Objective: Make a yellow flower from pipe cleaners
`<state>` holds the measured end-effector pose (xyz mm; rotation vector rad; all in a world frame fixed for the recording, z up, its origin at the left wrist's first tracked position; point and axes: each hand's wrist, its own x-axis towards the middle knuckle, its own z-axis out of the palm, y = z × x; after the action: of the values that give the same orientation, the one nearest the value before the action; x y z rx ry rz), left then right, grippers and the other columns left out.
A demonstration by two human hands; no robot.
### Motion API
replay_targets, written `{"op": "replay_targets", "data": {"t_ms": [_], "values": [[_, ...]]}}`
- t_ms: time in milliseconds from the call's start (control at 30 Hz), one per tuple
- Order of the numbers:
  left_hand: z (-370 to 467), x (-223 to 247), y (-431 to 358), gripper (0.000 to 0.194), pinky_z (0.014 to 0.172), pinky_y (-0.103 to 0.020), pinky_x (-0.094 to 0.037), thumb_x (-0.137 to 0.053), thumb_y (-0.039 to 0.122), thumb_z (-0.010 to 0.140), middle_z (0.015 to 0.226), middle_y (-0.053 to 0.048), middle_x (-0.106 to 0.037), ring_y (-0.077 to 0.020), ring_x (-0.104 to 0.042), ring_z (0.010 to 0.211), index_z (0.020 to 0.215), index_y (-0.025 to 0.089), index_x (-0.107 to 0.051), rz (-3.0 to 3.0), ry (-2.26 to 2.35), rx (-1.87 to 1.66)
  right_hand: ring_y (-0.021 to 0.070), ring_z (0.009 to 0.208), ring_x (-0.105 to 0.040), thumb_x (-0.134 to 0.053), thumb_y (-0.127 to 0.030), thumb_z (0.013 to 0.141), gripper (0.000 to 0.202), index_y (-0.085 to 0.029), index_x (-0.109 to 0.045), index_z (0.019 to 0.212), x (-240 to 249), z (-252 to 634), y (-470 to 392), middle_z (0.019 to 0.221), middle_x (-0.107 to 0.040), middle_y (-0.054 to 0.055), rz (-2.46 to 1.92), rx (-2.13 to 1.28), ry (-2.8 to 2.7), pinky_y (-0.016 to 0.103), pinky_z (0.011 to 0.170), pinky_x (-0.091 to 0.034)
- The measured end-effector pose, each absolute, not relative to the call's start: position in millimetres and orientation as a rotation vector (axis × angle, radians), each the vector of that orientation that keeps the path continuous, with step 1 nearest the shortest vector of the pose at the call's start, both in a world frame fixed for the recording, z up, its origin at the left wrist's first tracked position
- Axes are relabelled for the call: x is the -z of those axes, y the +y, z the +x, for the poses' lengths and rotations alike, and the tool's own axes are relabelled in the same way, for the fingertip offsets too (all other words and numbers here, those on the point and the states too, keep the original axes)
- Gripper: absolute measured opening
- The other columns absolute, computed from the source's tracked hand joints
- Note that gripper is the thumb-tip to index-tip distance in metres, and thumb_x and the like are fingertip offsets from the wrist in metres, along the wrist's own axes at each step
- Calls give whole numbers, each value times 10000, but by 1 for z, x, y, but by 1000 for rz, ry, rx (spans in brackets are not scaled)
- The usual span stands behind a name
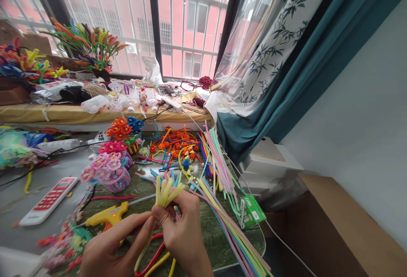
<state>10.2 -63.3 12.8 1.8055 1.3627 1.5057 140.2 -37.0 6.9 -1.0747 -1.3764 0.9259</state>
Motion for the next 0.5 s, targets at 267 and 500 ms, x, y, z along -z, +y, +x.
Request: {"op": "replay_targets", "data": {"t_ms": [267,500], "values": [[12,-15,-63,158,541,-176,-525,-656,263,855,657,21,-760,-125,-679,515,766,222,-780,1786,1398,-1515,123,525,-449,-656,-209,765,189,-180,-560,604,-4,139,-37,568,-470,-37,-1064,-899,-1334,230,505,-417],[17,-23,-66,182,507,-183,-526,-702,353,816,584,25,-732,-141,-668,499,715,236,-799,1489,1371,-1473,153,596,-565,-692,-170,756,107,-167,-637,665,3,141,-34,631,-593,4,-944,-992,-1289,244,558,-485]]}}
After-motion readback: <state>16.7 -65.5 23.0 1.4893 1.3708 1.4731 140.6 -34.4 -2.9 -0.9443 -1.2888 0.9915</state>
